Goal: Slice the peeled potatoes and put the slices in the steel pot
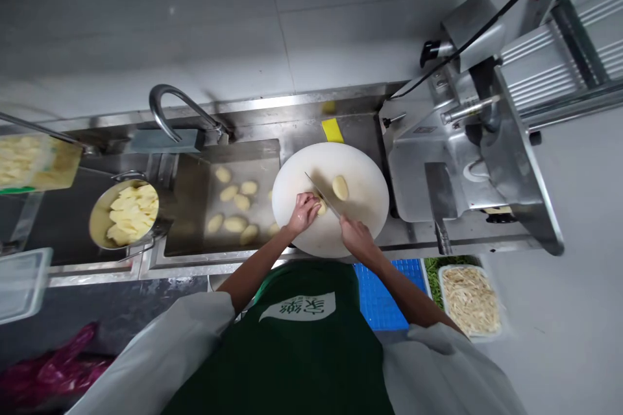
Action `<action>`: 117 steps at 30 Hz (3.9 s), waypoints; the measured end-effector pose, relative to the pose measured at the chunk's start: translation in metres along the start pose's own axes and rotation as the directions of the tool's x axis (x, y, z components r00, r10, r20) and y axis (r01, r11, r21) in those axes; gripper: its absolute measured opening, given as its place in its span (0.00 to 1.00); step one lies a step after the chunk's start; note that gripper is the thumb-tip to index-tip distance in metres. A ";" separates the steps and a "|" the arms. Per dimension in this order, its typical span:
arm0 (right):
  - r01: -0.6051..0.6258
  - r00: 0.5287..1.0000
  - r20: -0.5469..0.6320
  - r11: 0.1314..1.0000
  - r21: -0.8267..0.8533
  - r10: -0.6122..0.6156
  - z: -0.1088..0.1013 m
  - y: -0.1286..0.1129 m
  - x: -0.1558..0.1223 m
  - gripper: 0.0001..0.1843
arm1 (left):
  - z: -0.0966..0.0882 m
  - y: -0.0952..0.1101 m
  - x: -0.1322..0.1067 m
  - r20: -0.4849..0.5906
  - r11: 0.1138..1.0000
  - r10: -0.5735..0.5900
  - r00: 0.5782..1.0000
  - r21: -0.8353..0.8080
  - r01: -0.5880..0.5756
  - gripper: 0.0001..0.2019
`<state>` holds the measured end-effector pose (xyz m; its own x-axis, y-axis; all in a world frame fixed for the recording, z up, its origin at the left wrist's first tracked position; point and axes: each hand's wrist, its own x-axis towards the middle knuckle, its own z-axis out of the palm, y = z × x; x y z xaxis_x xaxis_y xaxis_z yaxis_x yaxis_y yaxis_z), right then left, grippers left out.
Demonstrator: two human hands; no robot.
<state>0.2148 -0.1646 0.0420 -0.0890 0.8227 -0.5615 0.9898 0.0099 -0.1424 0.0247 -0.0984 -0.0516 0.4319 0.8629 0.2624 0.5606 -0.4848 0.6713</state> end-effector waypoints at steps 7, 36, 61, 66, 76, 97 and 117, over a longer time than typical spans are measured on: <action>0.058 0.996 0.069 0.994 -0.095 -0.052 -0.022 0.020 -0.017 0.19 | -0.001 -0.003 0.006 0.066 0.999 0.032 0.997 0.022 -0.033 0.14; 0.132 0.988 0.100 0.981 -0.139 -0.119 -0.014 0.016 0.010 0.16 | 0.024 -0.019 -0.008 -0.020 0.992 0.088 0.996 0.094 -0.086 0.15; 0.121 0.982 0.163 0.984 -0.131 -0.099 -0.015 0.002 0.022 0.16 | 0.026 -0.018 -0.012 -0.059 0.997 0.060 0.996 0.041 -0.057 0.14; 0.140 0.982 0.145 0.983 -0.123 -0.121 -0.019 0.007 0.012 0.17 | 0.026 -0.018 -0.013 -0.039 0.999 0.049 0.998 0.021 -0.049 0.14; 0.125 0.983 0.152 0.983 -0.132 -0.104 -0.016 0.001 0.016 0.17 | 0.027 -0.014 -0.018 -0.076 1.000 0.011 0.997 0.023 -0.009 0.13; 0.116 0.987 0.135 0.976 -0.187 -0.092 -0.026 -0.006 0.011 0.19 | 0.023 -0.013 -0.019 -0.047 1.000 0.013 0.999 -0.009 -0.014 0.15; 0.122 0.986 0.130 0.984 -0.128 -0.105 -0.034 -0.003 0.005 0.19 | 0.022 -0.012 -0.020 -0.031 1.000 0.031 0.999 0.001 -0.031 0.14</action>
<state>0.2149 -0.1416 0.0673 -0.2064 0.7363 -0.6444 0.9776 0.1830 -0.1041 0.0249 -0.1126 -0.0805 0.4267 0.8516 0.3044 0.5479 -0.5112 0.6622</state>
